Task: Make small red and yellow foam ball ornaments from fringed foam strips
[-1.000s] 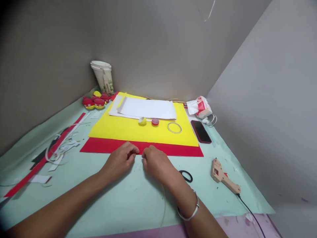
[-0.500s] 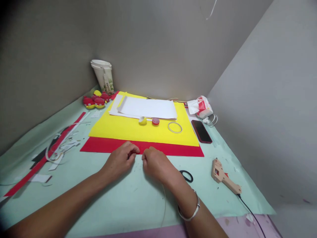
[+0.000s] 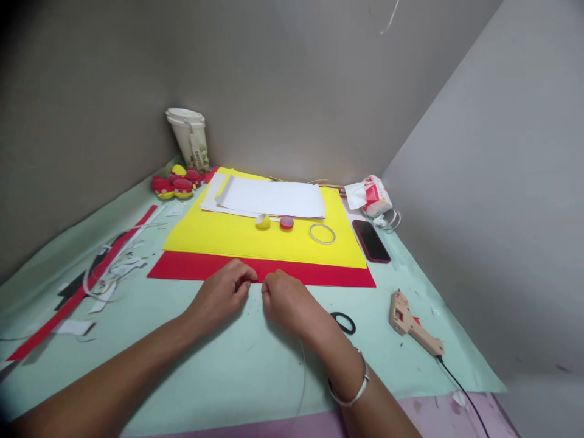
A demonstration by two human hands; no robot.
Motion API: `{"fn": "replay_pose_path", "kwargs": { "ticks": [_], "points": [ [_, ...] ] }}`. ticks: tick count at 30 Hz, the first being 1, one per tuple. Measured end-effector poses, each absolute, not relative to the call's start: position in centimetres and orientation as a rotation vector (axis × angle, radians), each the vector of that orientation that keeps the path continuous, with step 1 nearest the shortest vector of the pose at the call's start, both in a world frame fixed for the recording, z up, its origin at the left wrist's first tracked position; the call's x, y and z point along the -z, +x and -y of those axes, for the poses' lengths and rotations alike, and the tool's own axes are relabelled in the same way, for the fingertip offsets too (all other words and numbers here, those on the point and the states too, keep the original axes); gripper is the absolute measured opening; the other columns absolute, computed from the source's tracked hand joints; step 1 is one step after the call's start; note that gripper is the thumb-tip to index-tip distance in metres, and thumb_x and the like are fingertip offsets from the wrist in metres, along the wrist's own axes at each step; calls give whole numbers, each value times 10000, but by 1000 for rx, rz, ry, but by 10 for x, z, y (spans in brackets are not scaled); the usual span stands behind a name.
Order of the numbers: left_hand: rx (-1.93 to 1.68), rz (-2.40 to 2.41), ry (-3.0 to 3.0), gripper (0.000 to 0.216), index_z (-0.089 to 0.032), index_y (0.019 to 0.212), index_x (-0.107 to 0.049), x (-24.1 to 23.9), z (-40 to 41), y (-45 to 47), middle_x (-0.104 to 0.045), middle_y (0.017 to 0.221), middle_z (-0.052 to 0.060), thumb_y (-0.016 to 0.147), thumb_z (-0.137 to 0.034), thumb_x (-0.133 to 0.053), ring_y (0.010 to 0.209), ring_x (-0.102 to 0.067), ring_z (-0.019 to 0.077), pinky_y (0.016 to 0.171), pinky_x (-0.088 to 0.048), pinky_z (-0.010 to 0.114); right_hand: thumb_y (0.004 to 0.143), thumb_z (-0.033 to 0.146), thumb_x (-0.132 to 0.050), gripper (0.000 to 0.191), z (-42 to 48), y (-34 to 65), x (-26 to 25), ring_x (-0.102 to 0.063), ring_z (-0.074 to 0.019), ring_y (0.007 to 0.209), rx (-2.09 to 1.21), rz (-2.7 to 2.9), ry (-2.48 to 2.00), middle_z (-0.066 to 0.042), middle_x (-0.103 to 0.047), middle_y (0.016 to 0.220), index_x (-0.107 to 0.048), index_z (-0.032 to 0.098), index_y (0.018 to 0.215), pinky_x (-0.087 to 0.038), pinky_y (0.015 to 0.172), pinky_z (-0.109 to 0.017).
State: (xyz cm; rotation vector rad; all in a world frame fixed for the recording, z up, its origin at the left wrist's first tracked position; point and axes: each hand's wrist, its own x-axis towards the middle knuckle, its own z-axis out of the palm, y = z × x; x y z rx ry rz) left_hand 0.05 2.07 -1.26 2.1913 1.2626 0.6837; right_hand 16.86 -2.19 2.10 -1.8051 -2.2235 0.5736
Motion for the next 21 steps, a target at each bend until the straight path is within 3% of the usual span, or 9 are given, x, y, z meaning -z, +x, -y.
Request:
{"fn": "replay_pose_path", "kwargs": {
  "ticks": [15, 21],
  "points": [
    [-670, -1260, 2193, 193, -224, 822, -608, 11, -20, 0, -590, 859, 23, 820, -106, -455, 778, -578, 191, 635, -411, 301, 897, 173, -493, 99, 16, 159, -14, -576, -157, 761, -509, 2212, -1779, -48, -628, 899, -592, 179, 892, -350, 612, -245],
    [-666, -1260, 2190, 185, -216, 827, -604, 10, -19, 0, -592, 867, 29, 829, -113, -451, 788, -577, 195, 642, -411, 307, 921, 189, -489, 153, 19, 153, -18, -589, -187, 756, -364, 2325, -1835, -92, -632, 948, -614, 150, 1002, -355, 608, -276]
  ]
}}
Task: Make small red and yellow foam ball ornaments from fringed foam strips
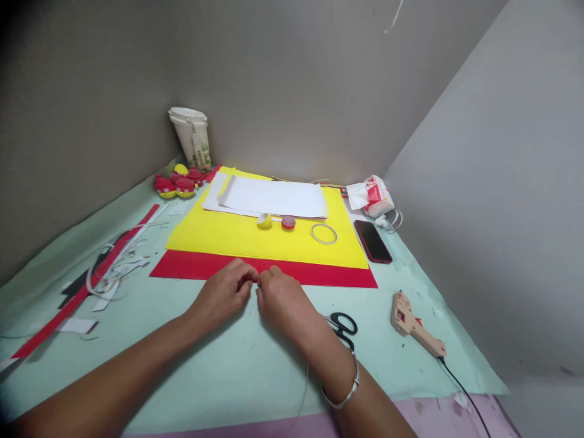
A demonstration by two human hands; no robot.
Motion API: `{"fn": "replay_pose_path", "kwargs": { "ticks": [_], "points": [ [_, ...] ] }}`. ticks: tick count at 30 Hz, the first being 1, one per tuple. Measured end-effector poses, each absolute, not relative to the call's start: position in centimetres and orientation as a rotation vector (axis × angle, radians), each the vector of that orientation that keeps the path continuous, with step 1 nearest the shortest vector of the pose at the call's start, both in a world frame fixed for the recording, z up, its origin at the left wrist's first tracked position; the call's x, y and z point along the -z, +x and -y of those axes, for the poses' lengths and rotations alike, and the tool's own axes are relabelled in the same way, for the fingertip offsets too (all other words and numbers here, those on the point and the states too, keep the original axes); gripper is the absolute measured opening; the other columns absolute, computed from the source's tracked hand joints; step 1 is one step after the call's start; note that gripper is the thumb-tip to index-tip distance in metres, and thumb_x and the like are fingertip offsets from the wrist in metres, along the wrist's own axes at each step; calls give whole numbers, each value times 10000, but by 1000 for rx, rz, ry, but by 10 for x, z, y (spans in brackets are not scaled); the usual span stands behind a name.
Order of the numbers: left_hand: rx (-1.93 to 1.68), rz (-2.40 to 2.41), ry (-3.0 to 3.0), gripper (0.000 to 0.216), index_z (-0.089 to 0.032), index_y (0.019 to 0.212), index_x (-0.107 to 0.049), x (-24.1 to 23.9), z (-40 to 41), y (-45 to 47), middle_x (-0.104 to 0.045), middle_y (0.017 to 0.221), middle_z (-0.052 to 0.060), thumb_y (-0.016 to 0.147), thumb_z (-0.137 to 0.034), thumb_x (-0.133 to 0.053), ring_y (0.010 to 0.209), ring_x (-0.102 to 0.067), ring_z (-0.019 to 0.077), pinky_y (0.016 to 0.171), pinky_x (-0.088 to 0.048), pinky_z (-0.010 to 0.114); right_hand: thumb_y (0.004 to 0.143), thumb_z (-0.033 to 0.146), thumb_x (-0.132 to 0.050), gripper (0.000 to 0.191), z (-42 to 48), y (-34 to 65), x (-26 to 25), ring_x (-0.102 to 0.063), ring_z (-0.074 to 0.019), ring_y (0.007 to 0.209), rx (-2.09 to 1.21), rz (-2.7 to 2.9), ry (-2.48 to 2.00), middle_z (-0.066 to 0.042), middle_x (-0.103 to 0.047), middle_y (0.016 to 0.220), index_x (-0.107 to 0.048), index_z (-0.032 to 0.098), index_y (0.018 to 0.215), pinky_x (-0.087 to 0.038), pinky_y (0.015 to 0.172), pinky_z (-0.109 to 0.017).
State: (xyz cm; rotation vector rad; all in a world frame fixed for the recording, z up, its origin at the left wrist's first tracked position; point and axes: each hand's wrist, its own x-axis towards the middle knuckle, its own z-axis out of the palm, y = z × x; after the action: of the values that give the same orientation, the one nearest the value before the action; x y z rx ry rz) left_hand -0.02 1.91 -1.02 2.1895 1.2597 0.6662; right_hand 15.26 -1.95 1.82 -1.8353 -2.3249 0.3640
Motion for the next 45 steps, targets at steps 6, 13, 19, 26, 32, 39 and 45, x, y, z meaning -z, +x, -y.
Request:
{"fn": "replay_pose_path", "kwargs": {
  "ticks": [6, 13, 19, 26, 32, 39, 45],
  "points": [
    [-667, -1256, 2189, 190, -214, 829, -606, 11, -19, -1, -593, 870, 33, 823, -106, -450, 794, -579, 197, 651, -418, 307, 931, 82, -421, 256, 24, 147, -19, -588, -182, 686, -142, 2525, -1877, -105, -618, 909, -588, 127, 1119, -353, 545, -272],
    [-674, -1258, 2194, 189, -216, 822, -601, 11, -20, 0, -598, 869, 34, 824, -106, -449, 790, -582, 195, 641, -417, 300, 904, 38, -424, 283, 22, 149, -10, -566, -183, 683, -183, 2501, -1848, -109, -600, 911, -595, 127, 1111, -372, 556, -275],
    [-686, -1264, 2200, 192, -221, 836, -610, 14, -20, 0, -599, 873, 32, 833, -114, -451, 786, -580, 194, 638, -418, 299, 932, 145, -466, 181, 22, 153, -12, -562, -180, 748, -352, 2287, -1799, -93, -619, 902, -636, 140, 994, -371, 632, -275],
    [-687, -1269, 2191, 198, -220, 849, -614, 13, -20, 0, -609, 891, 32, 823, -109, -453, 795, -589, 192, 633, -417, 295, 834, 119, -536, 119, 13, 170, -19, -546, -148, 749, -740, 1947, -1658, -22, -641, 813, -637, 173, 800, -373, 662, -255],
    [-694, -1257, 2196, 205, -218, 872, -619, 13, -20, -1, -604, 887, 38, 827, -109, -451, 794, -585, 196, 642, -418, 299, 858, 385, -547, 236, 3, 188, -10, -452, -97, 498, -1252, 1515, -1482, 21, -549, 614, -613, 159, 874, -331, 462, -202],
    [-716, -1252, 2192, 215, -217, 853, -606, 14, -18, -1, -607, 881, 37, 817, -86, -440, 798, -585, 196, 656, -425, 301, 726, 449, -678, 318, -19, 201, -29, -415, -64, 510, -1424, 1222, -1309, -7, -550, 748, -562, 161, 793, -237, 386, -179],
    [-717, -1265, 2193, 209, -214, 852, -600, 14, -18, -2, -607, 879, 42, 829, -87, -436, 777, -583, 197, 632, -411, 300, 861, 285, -650, 194, -102, 206, -60, -493, -60, 555, -1298, 1278, -1462, -24, -583, 758, -604, 101, 826, -364, 439, -160]
  ]
}}
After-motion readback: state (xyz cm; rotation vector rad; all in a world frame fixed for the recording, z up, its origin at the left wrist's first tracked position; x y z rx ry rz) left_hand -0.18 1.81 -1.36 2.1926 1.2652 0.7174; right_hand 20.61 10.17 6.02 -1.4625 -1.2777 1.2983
